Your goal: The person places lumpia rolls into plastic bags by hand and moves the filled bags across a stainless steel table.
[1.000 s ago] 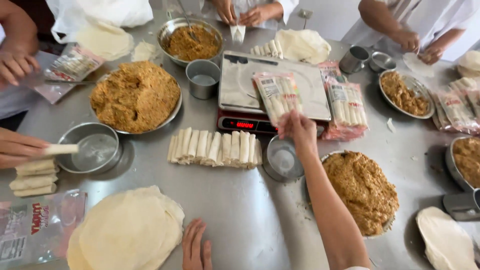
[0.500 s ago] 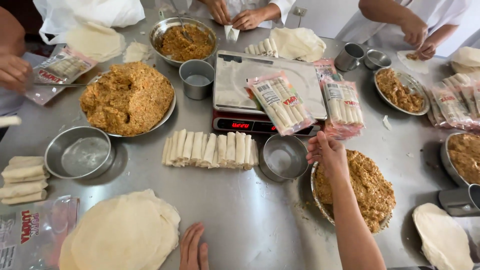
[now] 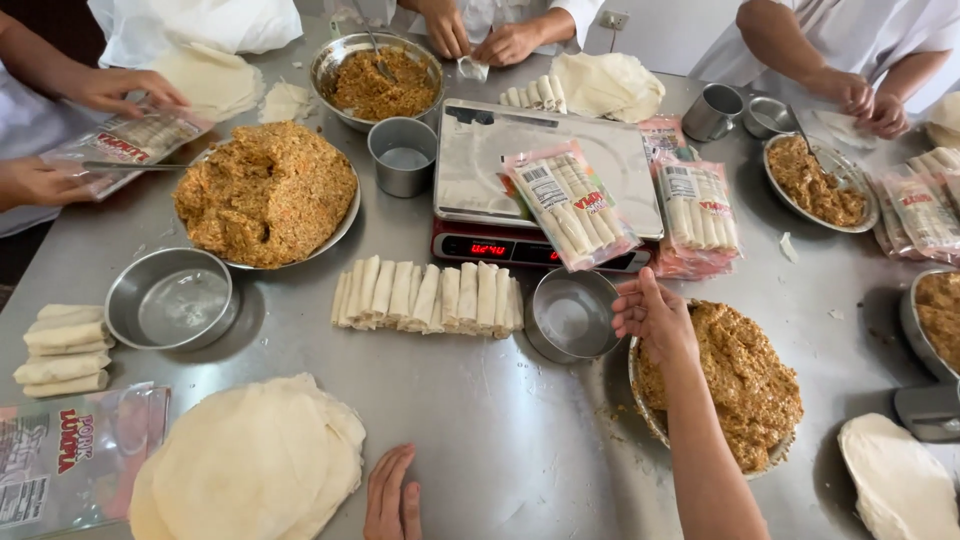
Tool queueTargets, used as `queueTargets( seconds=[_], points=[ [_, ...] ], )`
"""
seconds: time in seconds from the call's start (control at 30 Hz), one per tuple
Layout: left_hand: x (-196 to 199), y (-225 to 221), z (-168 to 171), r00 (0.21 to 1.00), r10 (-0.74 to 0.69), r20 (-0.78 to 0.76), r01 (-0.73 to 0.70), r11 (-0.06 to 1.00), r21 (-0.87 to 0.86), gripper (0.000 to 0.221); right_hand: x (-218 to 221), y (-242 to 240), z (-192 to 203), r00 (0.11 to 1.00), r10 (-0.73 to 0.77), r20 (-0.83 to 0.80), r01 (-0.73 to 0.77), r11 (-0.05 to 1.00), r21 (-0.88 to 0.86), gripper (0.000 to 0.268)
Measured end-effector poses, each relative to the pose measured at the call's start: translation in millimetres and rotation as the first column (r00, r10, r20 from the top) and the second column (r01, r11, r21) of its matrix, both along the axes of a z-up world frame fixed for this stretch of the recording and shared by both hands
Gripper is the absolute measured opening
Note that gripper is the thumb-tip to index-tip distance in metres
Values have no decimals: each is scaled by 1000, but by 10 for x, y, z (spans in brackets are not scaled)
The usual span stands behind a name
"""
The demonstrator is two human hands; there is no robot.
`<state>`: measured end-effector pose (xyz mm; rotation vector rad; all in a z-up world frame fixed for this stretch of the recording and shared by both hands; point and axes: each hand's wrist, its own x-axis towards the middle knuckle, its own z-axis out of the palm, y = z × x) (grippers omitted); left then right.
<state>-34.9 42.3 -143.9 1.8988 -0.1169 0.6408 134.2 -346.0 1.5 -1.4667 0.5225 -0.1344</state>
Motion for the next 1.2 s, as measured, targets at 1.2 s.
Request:
queueTargets(
  seconds=[1.2],
  points=[
    [73, 204, 652, 919, -383, -94, 394, 883, 254, 36, -2490, 1300, -588, 914, 404, 15, -390, 890, -237, 46]
  ],
)
